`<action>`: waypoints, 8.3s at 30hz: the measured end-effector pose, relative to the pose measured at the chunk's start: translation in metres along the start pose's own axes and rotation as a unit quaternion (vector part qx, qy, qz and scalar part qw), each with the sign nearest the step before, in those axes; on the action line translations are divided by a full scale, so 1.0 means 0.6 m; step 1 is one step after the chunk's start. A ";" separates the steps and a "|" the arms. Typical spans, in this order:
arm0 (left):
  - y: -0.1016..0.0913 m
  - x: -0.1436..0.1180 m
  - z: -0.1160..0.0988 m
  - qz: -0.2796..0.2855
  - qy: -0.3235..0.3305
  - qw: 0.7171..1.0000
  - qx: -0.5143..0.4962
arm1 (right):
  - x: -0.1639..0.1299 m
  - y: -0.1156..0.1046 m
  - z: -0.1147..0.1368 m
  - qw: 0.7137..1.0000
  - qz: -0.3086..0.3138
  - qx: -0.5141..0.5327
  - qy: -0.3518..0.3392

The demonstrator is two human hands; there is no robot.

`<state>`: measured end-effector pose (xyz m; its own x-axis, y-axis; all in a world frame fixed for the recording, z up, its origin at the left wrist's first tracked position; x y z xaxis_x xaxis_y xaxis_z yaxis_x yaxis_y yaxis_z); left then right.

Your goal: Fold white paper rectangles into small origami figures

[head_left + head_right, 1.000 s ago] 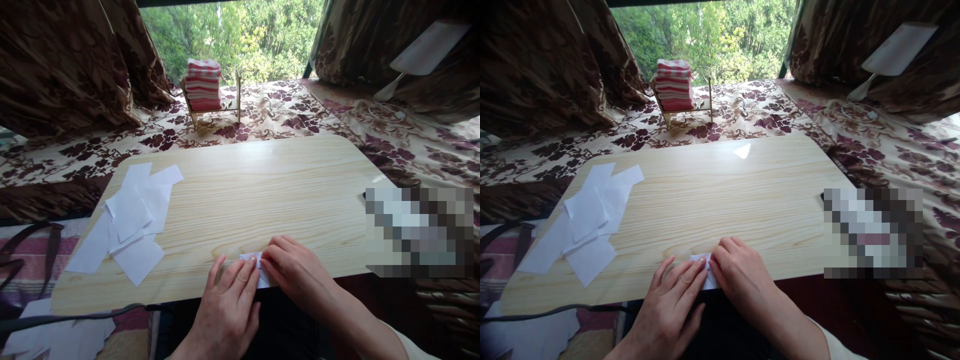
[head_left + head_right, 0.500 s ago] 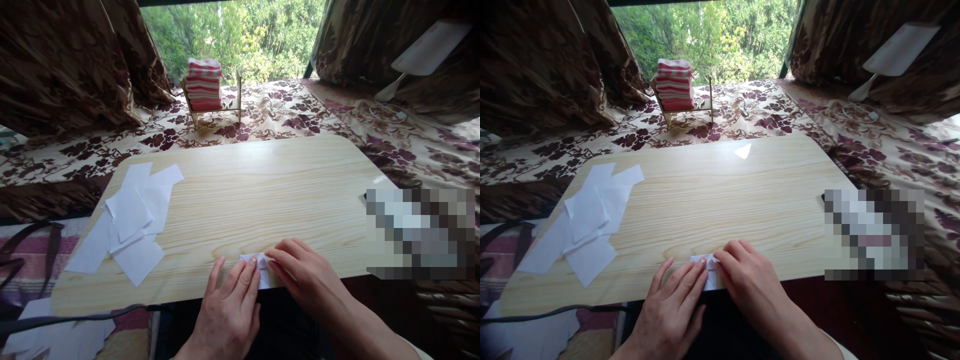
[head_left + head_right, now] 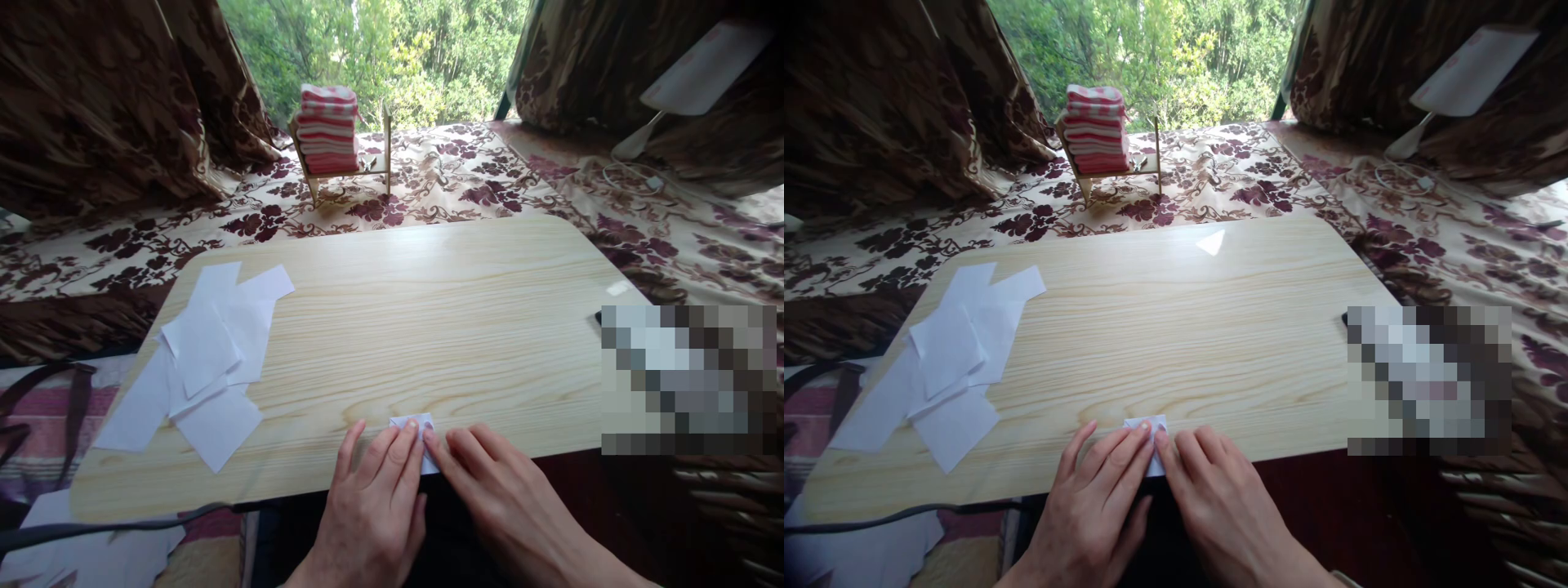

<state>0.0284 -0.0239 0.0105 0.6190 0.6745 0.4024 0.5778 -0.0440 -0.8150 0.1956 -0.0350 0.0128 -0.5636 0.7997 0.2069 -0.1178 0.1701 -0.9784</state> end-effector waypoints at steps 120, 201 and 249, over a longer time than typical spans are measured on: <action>0.003 0.024 0.004 0.053 0.023 0.997 0.044 | -0.021 0.001 -0.036 0.998 -0.059 0.035 0.017; 0.002 0.030 -0.004 0.054 0.038 0.998 0.014 | 0.042 -0.005 -0.050 0.995 -0.033 0.011 0.095; 0.019 0.019 -0.009 0.003 0.034 0.999 0.006 | -0.013 -0.001 0.007 0.993 -0.005 -0.115 0.028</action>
<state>0.0449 -0.0208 0.0081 0.6577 0.6229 0.4236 0.5670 -0.0391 -0.8228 0.1963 -0.0438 0.0120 -0.5160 0.8270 0.2233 0.0706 0.3008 -0.9511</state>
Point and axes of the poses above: each hand's wrist, its own x-axis towards the middle knuckle, its own y-axis out of the palm, z = x × y, the point moved 2 cm from there along x, towards the middle knuckle, and after that the axes turned 10 degrees about -x, right-handed, at the moved point
